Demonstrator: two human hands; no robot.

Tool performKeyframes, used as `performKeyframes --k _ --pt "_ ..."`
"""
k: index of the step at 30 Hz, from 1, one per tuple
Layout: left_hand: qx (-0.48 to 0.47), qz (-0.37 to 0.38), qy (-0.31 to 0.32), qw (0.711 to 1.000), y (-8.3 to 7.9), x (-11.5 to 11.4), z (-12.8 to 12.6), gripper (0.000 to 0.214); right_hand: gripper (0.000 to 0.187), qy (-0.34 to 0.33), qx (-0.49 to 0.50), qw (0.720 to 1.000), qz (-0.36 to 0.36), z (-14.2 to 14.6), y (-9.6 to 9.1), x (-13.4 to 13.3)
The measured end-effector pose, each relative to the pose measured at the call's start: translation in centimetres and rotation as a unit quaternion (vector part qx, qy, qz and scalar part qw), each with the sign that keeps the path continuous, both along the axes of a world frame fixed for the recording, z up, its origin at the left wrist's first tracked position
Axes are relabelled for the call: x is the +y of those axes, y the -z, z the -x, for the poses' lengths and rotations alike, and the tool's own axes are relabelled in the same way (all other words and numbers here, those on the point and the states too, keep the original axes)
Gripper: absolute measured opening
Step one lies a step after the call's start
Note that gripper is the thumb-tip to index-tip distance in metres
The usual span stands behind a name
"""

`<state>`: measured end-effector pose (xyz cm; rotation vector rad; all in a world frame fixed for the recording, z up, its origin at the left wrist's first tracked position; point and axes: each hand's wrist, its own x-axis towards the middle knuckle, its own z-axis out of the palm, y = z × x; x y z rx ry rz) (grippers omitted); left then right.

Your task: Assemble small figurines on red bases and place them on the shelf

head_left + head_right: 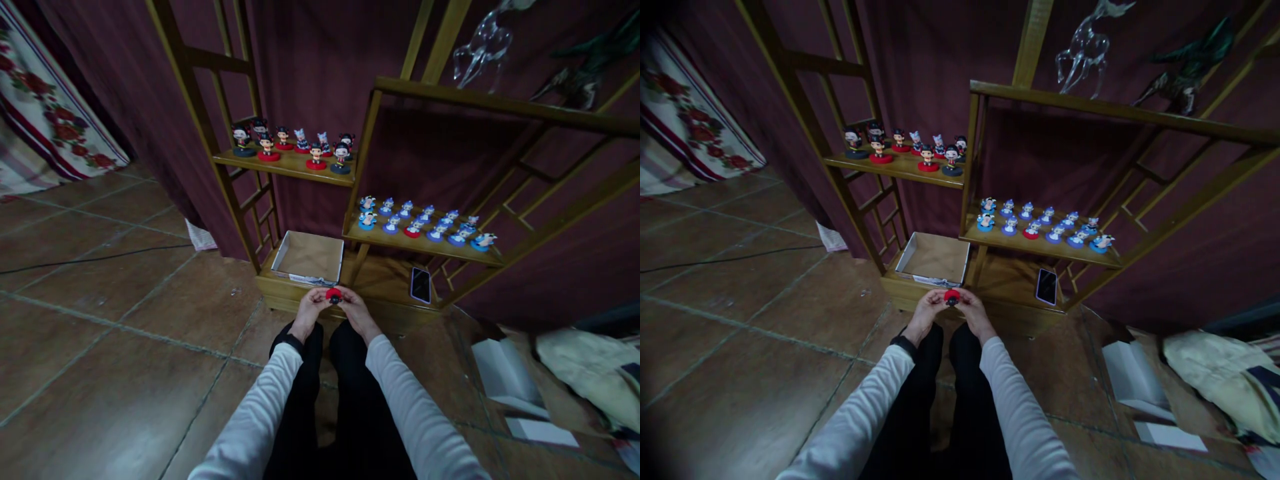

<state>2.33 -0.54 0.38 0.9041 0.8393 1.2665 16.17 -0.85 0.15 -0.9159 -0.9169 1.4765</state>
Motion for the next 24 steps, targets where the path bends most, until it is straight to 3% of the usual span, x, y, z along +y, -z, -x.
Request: performKeyframes --k 7,11,24 --pt "0.013 0.063 0.024 0.998 0.3 0.6 -0.1 0.046 0.038 0.015 -0.002 0.999 0.032 0.4 0.0 0.0" --pt "0.012 0.089 0.03 0.996 0.7 0.9 -0.1 0.04 0.038 0.012 -0.006 0.998 0.057 0.5 0.0 0.0" --pt "0.047 0.087 0.036 0.994 1.2 1.3 -0.5 0.033 0.039 -0.004 -0.003 0.998 0.069 0.5 0.5 0.2"
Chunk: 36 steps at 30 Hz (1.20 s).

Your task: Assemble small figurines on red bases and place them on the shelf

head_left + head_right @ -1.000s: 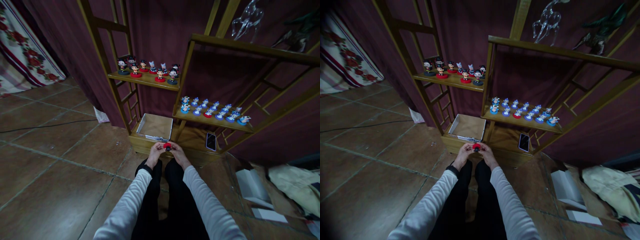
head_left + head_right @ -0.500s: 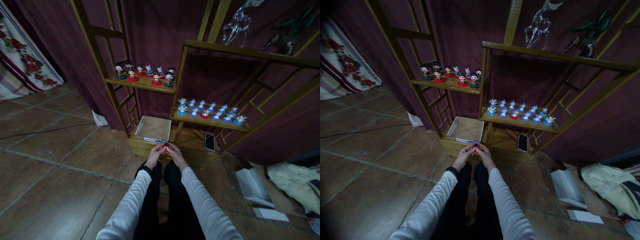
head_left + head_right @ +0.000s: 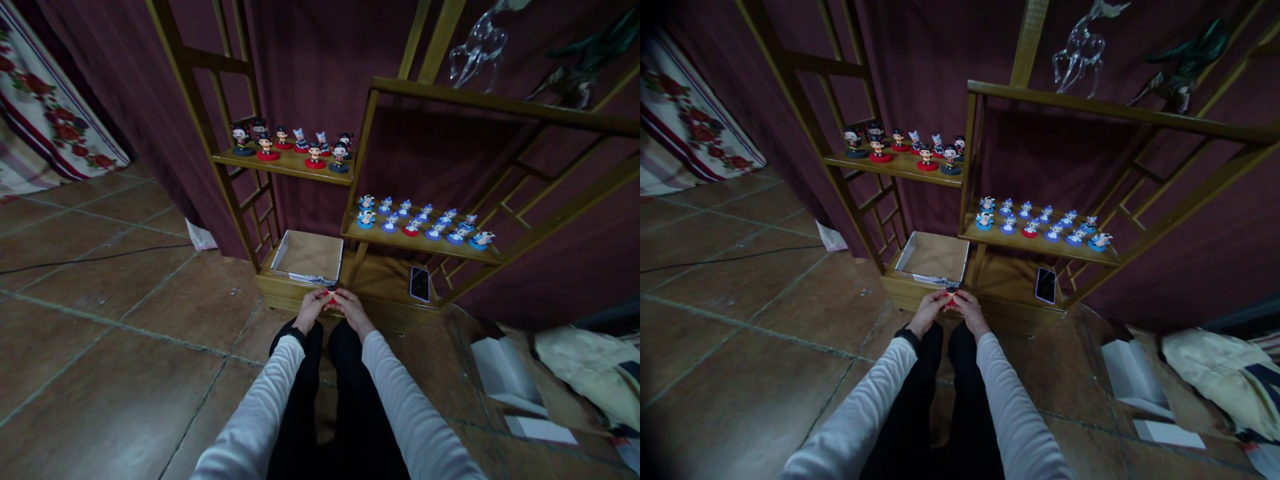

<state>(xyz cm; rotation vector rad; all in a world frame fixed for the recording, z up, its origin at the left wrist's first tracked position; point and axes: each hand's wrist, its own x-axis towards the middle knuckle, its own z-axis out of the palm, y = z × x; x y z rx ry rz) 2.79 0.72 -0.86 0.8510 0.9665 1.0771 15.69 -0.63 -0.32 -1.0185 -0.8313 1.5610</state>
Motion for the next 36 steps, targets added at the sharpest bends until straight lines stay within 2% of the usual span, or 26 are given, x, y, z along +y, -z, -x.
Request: performKeyframes --k 13,31,36 --pt "0.015 -0.023 -0.046 0.999 0.2 -0.2 -0.5 0.037 0.037 -0.009 0.006 1.0 -0.002 0.1 0.5 0.4" --pt "0.026 -0.025 -0.025 0.999 0.1 -0.2 -0.3 0.033 0.032 -0.032 0.017 0.999 -0.008 -0.2 1.0 0.6" --pt "0.018 -0.046 -0.036 0.998 -0.3 -0.5 -0.2 0.041 0.037 0.001 0.028 0.999 -0.017 -0.2 0.7 0.5"
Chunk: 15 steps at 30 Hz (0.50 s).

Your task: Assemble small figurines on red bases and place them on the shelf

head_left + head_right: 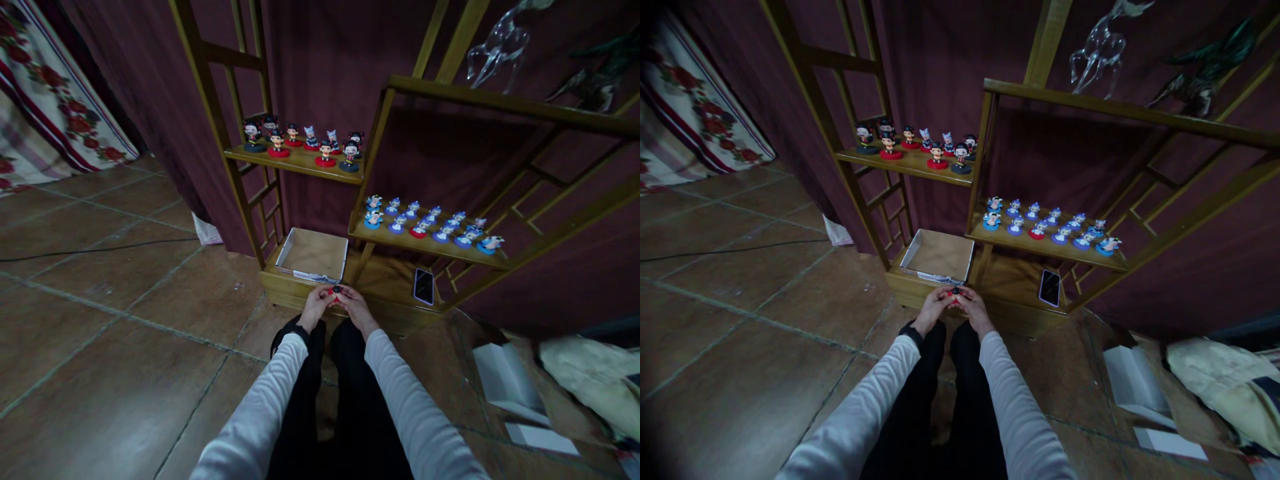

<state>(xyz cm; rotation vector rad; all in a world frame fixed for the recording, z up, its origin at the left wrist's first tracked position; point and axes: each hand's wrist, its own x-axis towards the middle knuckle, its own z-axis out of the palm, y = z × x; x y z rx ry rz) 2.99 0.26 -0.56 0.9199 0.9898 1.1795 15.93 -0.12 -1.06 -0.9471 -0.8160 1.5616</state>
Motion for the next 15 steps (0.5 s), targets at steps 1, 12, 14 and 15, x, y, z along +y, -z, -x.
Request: performKeyframes --k 1,12,14,15 --pt "-0.005 -0.004 -0.001 1.0 -0.1 0.0 0.0 0.044 0.04 0.007 0.003 1.0 -0.003 0.0 -0.1 0.0" --pt "-0.021 -0.044 0.003 0.999 -0.5 -0.3 0.6 0.034 0.042 0.01 -0.011 1.0 -0.018 0.1 -1.7 -0.6" --pt "-0.032 -0.047 0.003 0.998 -0.7 -0.4 0.7 0.033 0.042 0.011 -0.011 1.0 -0.021 0.1 -1.7 -0.7" --pt "-0.036 -0.048 0.003 0.998 -0.8 -0.5 0.8 0.033 0.042 0.01 -0.01 1.0 -0.023 0.0 -1.6 -0.7"
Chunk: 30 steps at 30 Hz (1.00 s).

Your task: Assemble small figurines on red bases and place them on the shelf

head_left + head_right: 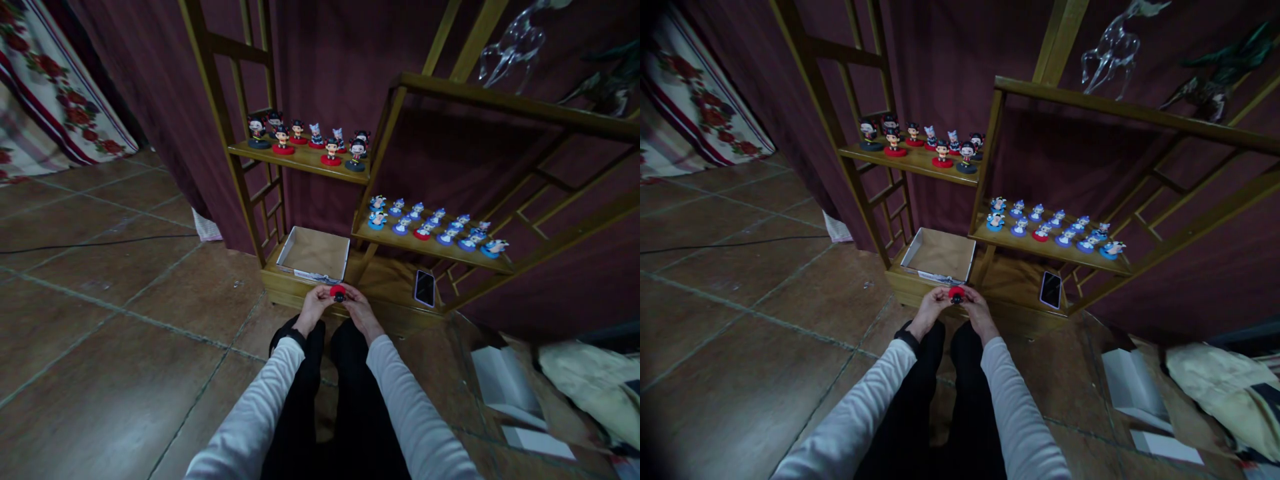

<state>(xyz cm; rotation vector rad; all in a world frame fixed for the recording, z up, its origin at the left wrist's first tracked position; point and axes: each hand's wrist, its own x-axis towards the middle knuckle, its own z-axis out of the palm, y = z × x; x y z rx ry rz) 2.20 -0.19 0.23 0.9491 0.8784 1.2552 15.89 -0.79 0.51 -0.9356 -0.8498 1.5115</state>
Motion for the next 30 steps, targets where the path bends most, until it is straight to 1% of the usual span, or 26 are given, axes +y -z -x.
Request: performKeyframes --k 5,10,13,15,17,19,21,23,25,27,30 --pt "0.001 -0.007 0.01 1.0 -0.2 -0.2 0.3 0.031 0.041 -0.013 0.011 1.0 -0.007 -0.2 0.5 0.0" --pt "0.026 -0.019 0.005 0.999 0.3 0.0 0.3 0.028 0.042 -0.018 0.002 1.0 -0.004 -0.3 0.4 0.0" --pt "0.085 -0.038 -0.016 0.996 0.9 0.2 0.0 0.024 0.04 -0.019 -0.004 1.0 -0.001 -0.2 0.3 0.2" --pt "0.156 -0.062 -0.035 0.985 1.2 0.1 -0.2 0.022 0.04 -0.016 -0.006 1.0 0.002 -0.2 0.4 0.2" --pt "0.24 -0.098 -0.047 0.965 1.2 -0.2 -0.3 0.029 0.04 -0.012 -0.007 1.0 0.003 -0.2 0.6 0.3" --pt "0.321 -0.142 -0.05 0.935 0.9 -0.8 -0.4 0.037 0.038 -0.008 -0.01 1.0 0.007 -0.3 0.8 0.4" --pt "0.389 -0.181 -0.048 0.902 0.4 -1.4 -0.3 0.04 0.036 -0.005 -0.015 1.0 0.011 -0.4 1.0 0.4" --pt "0.446 -0.201 -0.037 0.871 -0.2 -2.0 -0.2 0.039 0.037 -0.007 -0.02 1.0 0.014 -0.6 1.2 0.5" --pt "0.494 -0.211 -0.022 0.843 -0.6 -2.3 0.0 0.04 0.037 -0.012 -0.021 1.0 0.016 -0.7 1.4 0.5" --pt "0.525 -0.222 -0.008 0.822 -0.9 -2.4 0.3 0.042 0.038 -0.014 -0.021 0.999 0.02 -0.8 1.6 0.6" --pt "0.543 -0.245 0.009 0.804 -1.3 -2.3 0.8 0.043 0.04 -0.021 -0.024 0.999 0.028 -0.8 1.6 0.6"
